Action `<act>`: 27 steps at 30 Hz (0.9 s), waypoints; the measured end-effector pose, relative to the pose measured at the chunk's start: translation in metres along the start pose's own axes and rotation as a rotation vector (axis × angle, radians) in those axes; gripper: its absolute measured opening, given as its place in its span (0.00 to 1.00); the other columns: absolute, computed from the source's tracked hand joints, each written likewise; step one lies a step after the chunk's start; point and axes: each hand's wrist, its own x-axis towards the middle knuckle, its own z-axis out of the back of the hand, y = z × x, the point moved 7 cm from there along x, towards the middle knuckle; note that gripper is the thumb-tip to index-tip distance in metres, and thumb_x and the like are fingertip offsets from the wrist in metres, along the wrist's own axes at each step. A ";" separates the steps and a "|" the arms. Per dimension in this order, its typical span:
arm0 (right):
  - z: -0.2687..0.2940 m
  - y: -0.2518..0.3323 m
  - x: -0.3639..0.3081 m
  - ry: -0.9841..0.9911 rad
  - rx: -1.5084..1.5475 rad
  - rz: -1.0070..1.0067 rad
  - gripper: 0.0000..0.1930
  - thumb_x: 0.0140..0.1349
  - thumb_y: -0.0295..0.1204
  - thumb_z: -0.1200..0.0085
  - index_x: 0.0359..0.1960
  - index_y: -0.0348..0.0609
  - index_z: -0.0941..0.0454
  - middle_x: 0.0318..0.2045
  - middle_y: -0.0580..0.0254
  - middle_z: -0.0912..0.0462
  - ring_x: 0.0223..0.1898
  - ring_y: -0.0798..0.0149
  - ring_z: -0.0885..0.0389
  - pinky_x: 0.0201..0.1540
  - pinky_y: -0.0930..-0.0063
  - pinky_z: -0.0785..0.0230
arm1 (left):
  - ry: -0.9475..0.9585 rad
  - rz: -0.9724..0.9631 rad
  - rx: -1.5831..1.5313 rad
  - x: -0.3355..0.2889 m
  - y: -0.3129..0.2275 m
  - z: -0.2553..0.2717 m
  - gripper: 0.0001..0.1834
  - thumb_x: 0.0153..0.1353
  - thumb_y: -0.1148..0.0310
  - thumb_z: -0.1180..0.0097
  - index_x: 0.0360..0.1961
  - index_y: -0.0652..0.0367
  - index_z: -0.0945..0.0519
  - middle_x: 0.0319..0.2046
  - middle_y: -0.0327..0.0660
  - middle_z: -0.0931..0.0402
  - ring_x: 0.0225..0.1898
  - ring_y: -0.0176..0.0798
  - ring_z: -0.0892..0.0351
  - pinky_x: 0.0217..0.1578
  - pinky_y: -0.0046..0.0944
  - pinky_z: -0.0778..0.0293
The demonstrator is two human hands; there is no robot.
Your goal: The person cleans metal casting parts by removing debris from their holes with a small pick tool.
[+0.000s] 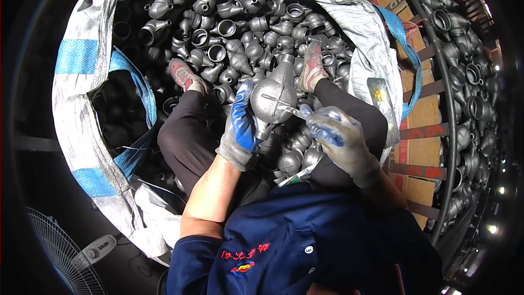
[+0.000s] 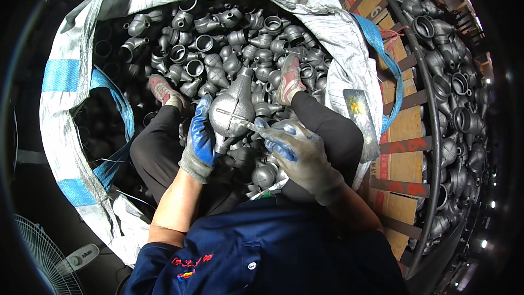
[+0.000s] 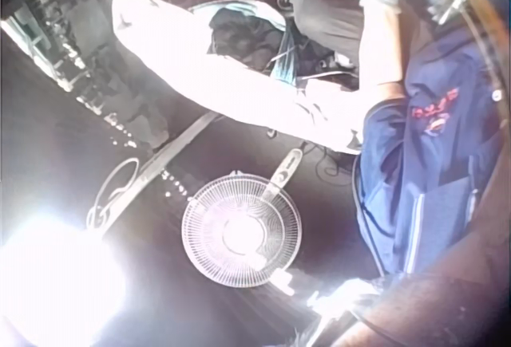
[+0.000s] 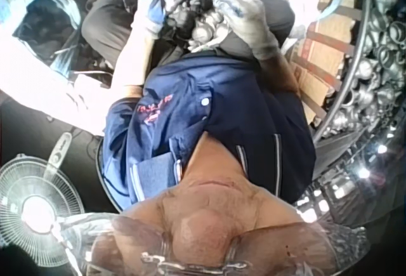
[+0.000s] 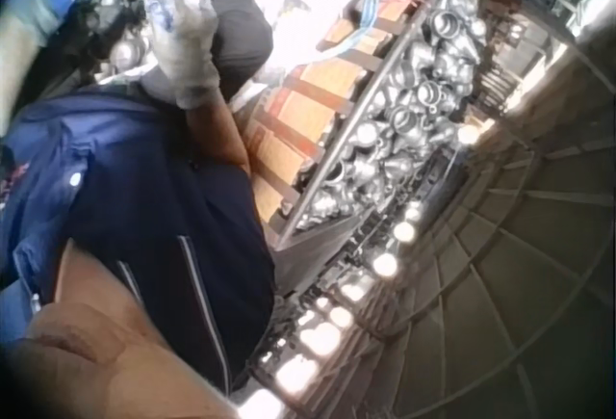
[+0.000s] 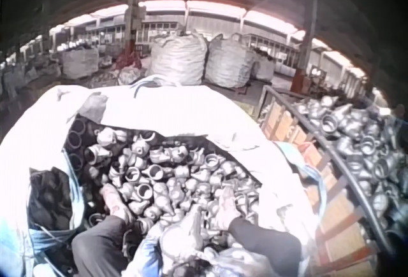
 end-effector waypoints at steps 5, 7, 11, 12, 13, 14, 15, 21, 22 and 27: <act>-0.005 -0.001 -0.003 -0.052 -0.095 0.006 0.25 0.46 0.18 0.35 0.49 0.50 0.20 0.39 0.56 0.19 0.40 0.53 0.18 0.41 0.64 0.23 | -0.023 -0.017 -0.014 0.003 -0.001 0.006 0.27 0.69 0.53 0.53 0.61 0.62 0.33 0.56 0.52 0.28 0.56 0.50 0.25 0.57 0.55 0.27; -0.006 0.000 -0.004 -0.075 -0.149 0.008 0.23 0.46 0.17 0.36 0.47 0.48 0.20 0.39 0.55 0.19 0.39 0.52 0.18 0.41 0.64 0.23 | -0.020 -0.007 -0.026 0.004 -0.001 0.008 0.27 0.69 0.53 0.53 0.61 0.62 0.33 0.56 0.52 0.28 0.56 0.51 0.25 0.57 0.56 0.28; -0.011 0.002 -0.007 -0.099 -0.220 -0.037 0.20 0.46 0.15 0.37 0.43 0.45 0.20 0.38 0.54 0.20 0.39 0.51 0.18 0.41 0.64 0.24 | -0.044 -0.018 -0.043 0.005 -0.001 0.011 0.28 0.69 0.52 0.54 0.61 0.62 0.33 0.57 0.52 0.28 0.56 0.52 0.25 0.57 0.57 0.27; -0.012 0.001 -0.007 -0.110 -0.214 -0.049 0.21 0.45 0.16 0.37 0.43 0.45 0.20 0.38 0.54 0.20 0.39 0.51 0.18 0.41 0.65 0.24 | -0.049 -0.027 -0.018 0.006 -0.001 0.012 0.28 0.69 0.51 0.54 0.61 0.62 0.33 0.56 0.52 0.28 0.56 0.52 0.25 0.56 0.57 0.27; -0.014 0.000 -0.007 -0.100 -0.263 -0.058 0.21 0.45 0.16 0.36 0.43 0.46 0.20 0.38 0.54 0.20 0.39 0.51 0.18 0.41 0.65 0.24 | -0.054 -0.034 0.007 0.006 -0.001 0.012 0.28 0.69 0.51 0.55 0.61 0.62 0.33 0.56 0.52 0.28 0.56 0.52 0.25 0.56 0.57 0.27; -0.016 -0.001 -0.007 -0.096 -0.292 -0.071 0.21 0.45 0.17 0.36 0.43 0.46 0.20 0.38 0.54 0.20 0.39 0.51 0.18 0.41 0.65 0.24 | -0.058 -0.042 0.032 0.007 -0.001 0.013 0.29 0.70 0.50 0.56 0.61 0.62 0.33 0.56 0.52 0.28 0.56 0.52 0.25 0.56 0.57 0.26; -0.016 -0.003 -0.008 -0.097 -0.304 -0.088 0.21 0.45 0.17 0.35 0.44 0.47 0.20 0.38 0.55 0.20 0.39 0.51 0.18 0.41 0.65 0.24 | -0.058 -0.035 0.023 0.007 0.000 0.013 0.29 0.70 0.50 0.56 0.61 0.62 0.33 0.56 0.52 0.28 0.56 0.52 0.25 0.56 0.57 0.26; -0.016 -0.013 -0.005 -0.075 -0.226 -0.166 0.18 0.47 0.17 0.37 0.42 0.43 0.19 0.38 0.53 0.19 0.39 0.52 0.18 0.42 0.67 0.24 | -0.076 -0.046 0.016 0.008 -0.002 0.019 0.29 0.69 0.49 0.57 0.61 0.60 0.32 0.56 0.51 0.28 0.56 0.51 0.25 0.55 0.57 0.26; -0.016 -0.016 -0.006 -0.070 -0.119 -0.192 0.17 0.48 0.16 0.38 0.42 0.41 0.19 0.38 0.53 0.18 0.39 0.53 0.17 0.42 0.68 0.24 | -0.083 -0.052 0.028 0.009 -0.003 0.020 0.28 0.69 0.49 0.56 0.61 0.60 0.32 0.56 0.51 0.28 0.56 0.51 0.25 0.55 0.57 0.26; -0.018 -0.024 -0.005 -0.043 0.089 -0.304 0.14 0.52 0.15 0.42 0.42 0.34 0.20 0.38 0.51 0.17 0.39 0.57 0.17 0.42 0.71 0.26 | -0.087 -0.055 0.034 0.010 -0.003 0.015 0.28 0.69 0.49 0.56 0.61 0.60 0.31 0.56 0.50 0.27 0.56 0.50 0.25 0.56 0.56 0.27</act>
